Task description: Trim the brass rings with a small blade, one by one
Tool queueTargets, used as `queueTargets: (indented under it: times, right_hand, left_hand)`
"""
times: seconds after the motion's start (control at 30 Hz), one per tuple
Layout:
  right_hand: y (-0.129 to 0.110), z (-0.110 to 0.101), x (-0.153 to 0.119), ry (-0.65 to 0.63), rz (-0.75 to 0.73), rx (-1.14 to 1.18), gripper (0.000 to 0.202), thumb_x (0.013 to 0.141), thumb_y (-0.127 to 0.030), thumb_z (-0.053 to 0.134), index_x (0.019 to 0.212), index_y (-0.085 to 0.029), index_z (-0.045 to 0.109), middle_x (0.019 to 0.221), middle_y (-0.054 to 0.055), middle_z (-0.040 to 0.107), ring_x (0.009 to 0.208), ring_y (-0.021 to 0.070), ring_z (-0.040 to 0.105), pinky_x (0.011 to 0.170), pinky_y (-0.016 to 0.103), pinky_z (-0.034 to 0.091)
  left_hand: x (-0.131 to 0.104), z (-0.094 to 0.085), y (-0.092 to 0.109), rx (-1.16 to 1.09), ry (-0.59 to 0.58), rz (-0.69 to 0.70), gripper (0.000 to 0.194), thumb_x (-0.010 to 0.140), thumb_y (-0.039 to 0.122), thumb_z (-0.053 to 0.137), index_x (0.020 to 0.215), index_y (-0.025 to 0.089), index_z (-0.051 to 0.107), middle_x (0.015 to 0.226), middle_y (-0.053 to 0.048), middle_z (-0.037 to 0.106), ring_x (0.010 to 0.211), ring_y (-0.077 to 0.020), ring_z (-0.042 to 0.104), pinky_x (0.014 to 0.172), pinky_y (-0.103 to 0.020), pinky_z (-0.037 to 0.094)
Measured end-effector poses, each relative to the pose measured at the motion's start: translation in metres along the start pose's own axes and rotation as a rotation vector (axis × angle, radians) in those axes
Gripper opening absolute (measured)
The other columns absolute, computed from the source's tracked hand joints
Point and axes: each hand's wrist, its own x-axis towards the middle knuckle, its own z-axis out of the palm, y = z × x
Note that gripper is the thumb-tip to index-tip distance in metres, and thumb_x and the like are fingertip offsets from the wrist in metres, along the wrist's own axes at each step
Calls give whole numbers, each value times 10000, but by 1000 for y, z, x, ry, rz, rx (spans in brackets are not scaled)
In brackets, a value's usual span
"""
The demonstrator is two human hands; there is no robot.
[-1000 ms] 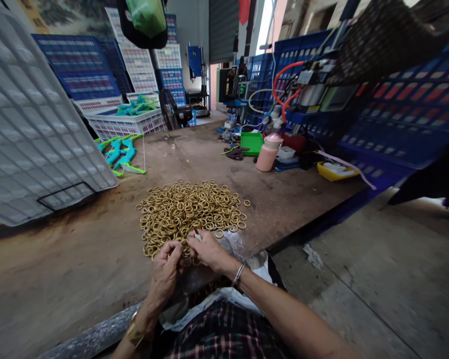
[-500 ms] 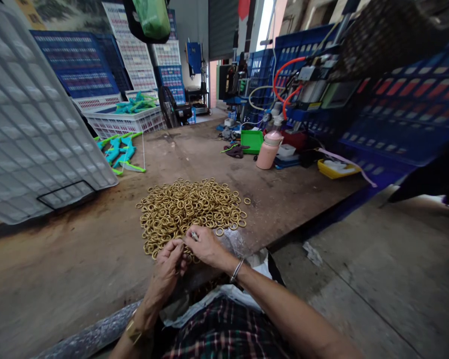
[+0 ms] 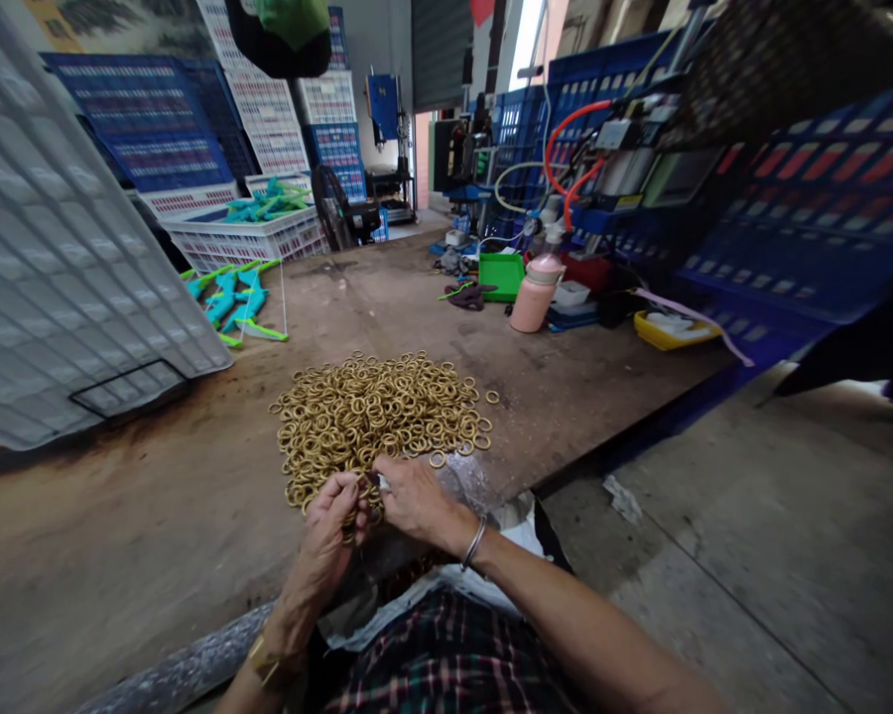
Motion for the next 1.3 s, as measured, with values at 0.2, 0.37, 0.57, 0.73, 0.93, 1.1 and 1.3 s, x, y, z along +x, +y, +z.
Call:
queueTargets:
  times: [0.2,0.37,0.57,0.73,0.93,1.1,1.3]
  right_hand:
    - [-6,-1,0,-86,43,-138,232,754,-95,428,934,-170,554,814,59,651,715,150,570,586,230,277]
    - [-7,-4,0,-103,48,-143,240,760,-97,413,943,-180,544,815,57,656,714,149,580,579,233,275]
    - [-7,-3,-1,-131,31,-135,220,769,-116,408,939,-167,539,821,72,656,711,154,583,574,240,274]
    - [-5,0,-1,-148,10,-126,216,765,-115,414,950,-157,519,831,81,652,714,158,589,566,238,281]
    - [-11,-3,-2,-121,41,-173,189,795,-118,399,945,-166,503,828,78,651,721,167,600,573,243,304]
    - [-17,-7,-4,-119,59,-231,182,809,-121,395,948,-166,504,847,90,652,720,175,606,568,245,314]
    - [-17,-9,-3,-148,19,-237,186,778,-123,426,929,-155,529,784,87,664,686,183,618,522,238,299]
  left_hand:
    - [2,-2,-3,-4,-22,14,317,686,450,644,765,187,485,546,67,502,410,-44,418,370,-139,297]
    - [3,-4,-7,1,-40,34,306,711,452,620,759,192,467,528,72,485,398,-45,407,364,-138,291]
    - [4,-7,-10,20,-66,73,266,750,425,592,775,192,466,559,66,484,426,-49,421,375,-140,308]
    - [4,-9,-12,51,-94,110,247,775,419,567,758,197,459,563,65,483,436,-51,419,384,-141,311]
    - [2,-10,-12,55,-87,102,264,752,436,588,746,205,461,553,68,489,427,-58,418,392,-151,314]
    - [1,-11,-10,116,-77,151,271,745,446,589,720,204,469,538,65,487,423,-66,413,386,-159,304]
    - [-1,-14,-13,106,-102,188,231,784,401,561,732,201,460,560,63,486,438,-57,402,404,-157,311]
